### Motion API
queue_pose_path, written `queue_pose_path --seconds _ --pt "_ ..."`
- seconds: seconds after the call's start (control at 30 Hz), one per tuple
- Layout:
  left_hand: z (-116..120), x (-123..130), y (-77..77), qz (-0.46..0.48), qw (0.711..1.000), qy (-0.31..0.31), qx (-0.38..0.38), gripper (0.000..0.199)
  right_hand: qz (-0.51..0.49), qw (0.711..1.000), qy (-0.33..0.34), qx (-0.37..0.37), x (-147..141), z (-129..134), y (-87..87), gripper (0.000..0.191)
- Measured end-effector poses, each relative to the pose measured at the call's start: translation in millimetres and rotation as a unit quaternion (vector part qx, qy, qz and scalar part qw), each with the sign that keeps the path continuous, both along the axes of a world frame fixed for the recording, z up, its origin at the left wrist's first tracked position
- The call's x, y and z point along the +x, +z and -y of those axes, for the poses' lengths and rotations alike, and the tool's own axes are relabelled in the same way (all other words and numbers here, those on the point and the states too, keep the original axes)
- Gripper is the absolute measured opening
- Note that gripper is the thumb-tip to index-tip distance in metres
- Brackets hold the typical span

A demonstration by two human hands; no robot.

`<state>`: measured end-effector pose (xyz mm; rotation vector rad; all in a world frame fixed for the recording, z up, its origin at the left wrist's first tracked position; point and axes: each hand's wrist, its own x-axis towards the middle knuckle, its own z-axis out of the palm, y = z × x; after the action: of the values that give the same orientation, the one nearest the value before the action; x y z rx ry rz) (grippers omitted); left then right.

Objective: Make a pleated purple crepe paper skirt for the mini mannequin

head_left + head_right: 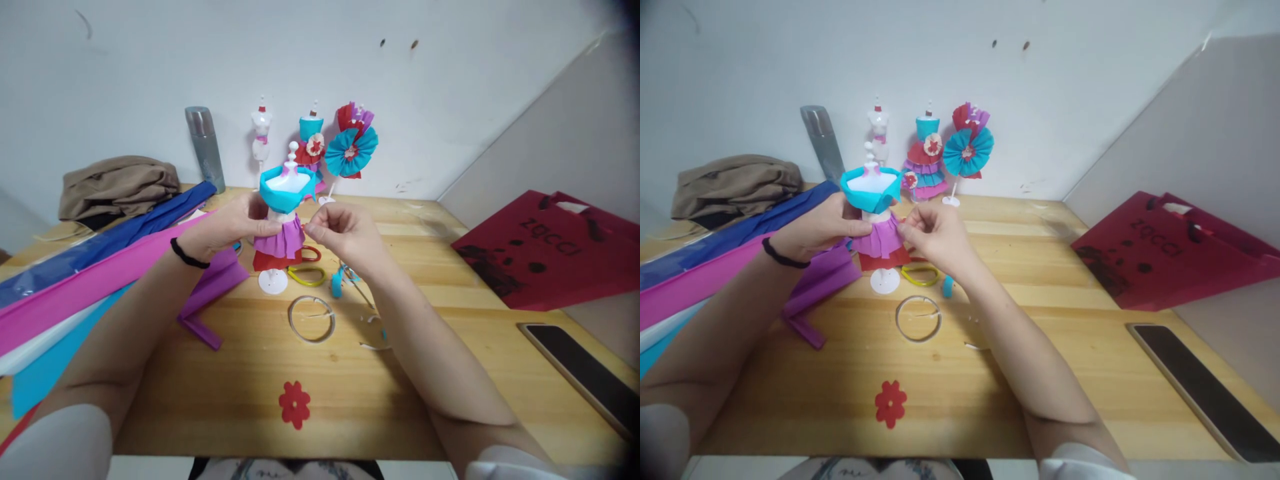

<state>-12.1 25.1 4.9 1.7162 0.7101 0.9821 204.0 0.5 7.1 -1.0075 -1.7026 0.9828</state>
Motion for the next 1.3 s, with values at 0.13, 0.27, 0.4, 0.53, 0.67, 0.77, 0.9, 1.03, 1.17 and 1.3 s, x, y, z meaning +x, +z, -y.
queue_pose_path --seconds 0.13,0.27,0.4,0.53,0.67,0.77,0.9,1.03,1.17,1.3 --pt "-0.4 -0.2 -0.8 -0.004 1.000 0.021 -0.008 0.042 0.013 0.999 0.017 -0.027 1.2 -2.2 -2.6 0.024" --pt "-2.6 0.1 -3.2 0.001 0.997 0.078 0.000 0.043 0.027 0.999 0.026 -0.030 3.4 -5.9 -6.7 0.028" --pt "-4.5 0.3 -4.6 -0.002 0.996 0.085 0.004 0.048 0.039 0.999 0.024 -0.013 4.0 -9.0 -9.2 0.026" --pt "-2.9 0.2 -3.1 -0.013 0.999 0.040 0.004 0.047 0.015 1.000 0.020 0.001 -0.4 -7.0 -10.0 0.021" --pt "-0.8 1.0 -0.9 -0.021 1.000 0.020 0.004 0.049 -0.025 0.999 0.011 0.019 -10.0 0.0 -13.0 0.017" --pt "-1.2 2.1 -0.9 -0.015 1.000 0.016 0.006 0.048 -0.019 0.999 -0.012 0.040 -17.3 5.1 -15.7 0.015" --pt "-3.1 2.5 -2.9 -0.010 1.000 0.015 0.006 0.046 0.000 0.997 -0.034 0.073 -20.0 5.8 -17.4 0.012" --pt "-4.7 2.0 -5.6 -0.004 1.000 0.016 0.005 0.047 -0.007 0.997 -0.042 0.070 -15.8 2.4 -17.8 0.014" --pt "-4.7 2.1 -6.2 -0.001 1.000 0.017 0.010 0.047 0.012 0.991 -0.082 0.109 -14.2 4.7 -16.1 0.014" --pt "-5.1 2.5 -6.5 -0.004 0.999 0.028 0.016 0.045 0.012 0.992 -0.057 0.111 -17.9 10.8 -13.5 0.013"
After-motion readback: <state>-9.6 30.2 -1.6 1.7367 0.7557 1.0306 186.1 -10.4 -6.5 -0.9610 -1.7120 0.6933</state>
